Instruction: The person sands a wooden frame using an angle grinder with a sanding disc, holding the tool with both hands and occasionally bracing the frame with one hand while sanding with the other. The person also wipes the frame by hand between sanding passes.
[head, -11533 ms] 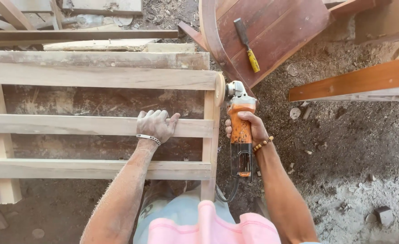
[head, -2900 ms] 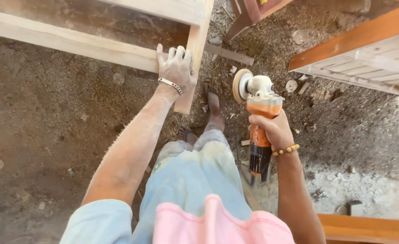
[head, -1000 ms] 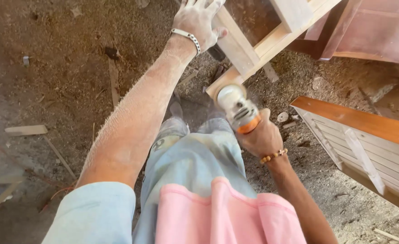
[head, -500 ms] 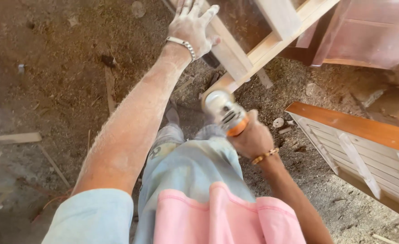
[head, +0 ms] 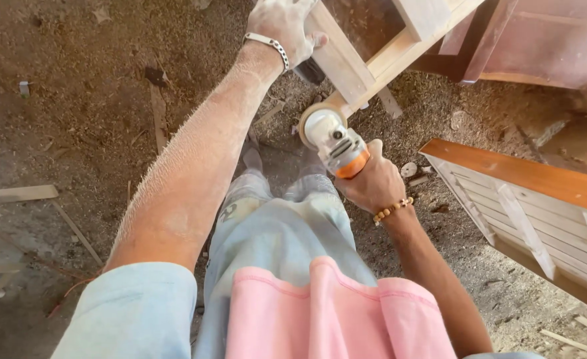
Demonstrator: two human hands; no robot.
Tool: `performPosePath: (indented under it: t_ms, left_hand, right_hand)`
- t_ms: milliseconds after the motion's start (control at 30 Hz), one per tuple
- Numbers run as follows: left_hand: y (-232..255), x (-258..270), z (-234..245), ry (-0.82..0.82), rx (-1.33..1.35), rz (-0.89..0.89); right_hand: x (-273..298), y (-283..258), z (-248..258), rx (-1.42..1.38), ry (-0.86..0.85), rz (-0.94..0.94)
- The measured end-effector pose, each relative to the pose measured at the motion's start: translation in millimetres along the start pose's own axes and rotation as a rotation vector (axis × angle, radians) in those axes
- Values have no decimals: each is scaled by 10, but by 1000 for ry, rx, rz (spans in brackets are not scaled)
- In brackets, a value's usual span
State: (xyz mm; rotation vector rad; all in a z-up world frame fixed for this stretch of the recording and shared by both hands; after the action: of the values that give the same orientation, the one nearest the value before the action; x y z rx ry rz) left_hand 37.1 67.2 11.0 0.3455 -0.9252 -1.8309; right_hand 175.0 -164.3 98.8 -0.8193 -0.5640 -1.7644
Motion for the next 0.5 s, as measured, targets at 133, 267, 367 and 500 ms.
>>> performPosePath:
  t_ms: [133,267,367,500]
  left_hand:
    - [-125,-125,-130,66,6,-86]
    - [-3,-35,-20,191,-87,-187]
    - [-43,-93,13,133,-38,-127]
    - [-18,42,-55,-33,31,35]
  right_hand:
    - [67,-128,-168,-10,-7,53]
    - [238,-232,-400,17,-101,132]
    - [230,-160,-420,25,-39,182]
    - [260,-5,-297,20,78,157]
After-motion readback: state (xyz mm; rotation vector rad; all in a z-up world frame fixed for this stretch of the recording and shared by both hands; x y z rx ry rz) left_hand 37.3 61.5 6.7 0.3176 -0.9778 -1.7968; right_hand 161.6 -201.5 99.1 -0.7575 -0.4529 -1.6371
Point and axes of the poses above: each hand's wrist, its own x-axis away from the middle knuckle, its own z-axis out of the back of the hand, y = z × x, the point moved 9 cm from there along -x, towards the middle knuckle, and after that the axes turned 11 degrees about x, right-handed, at the moved point
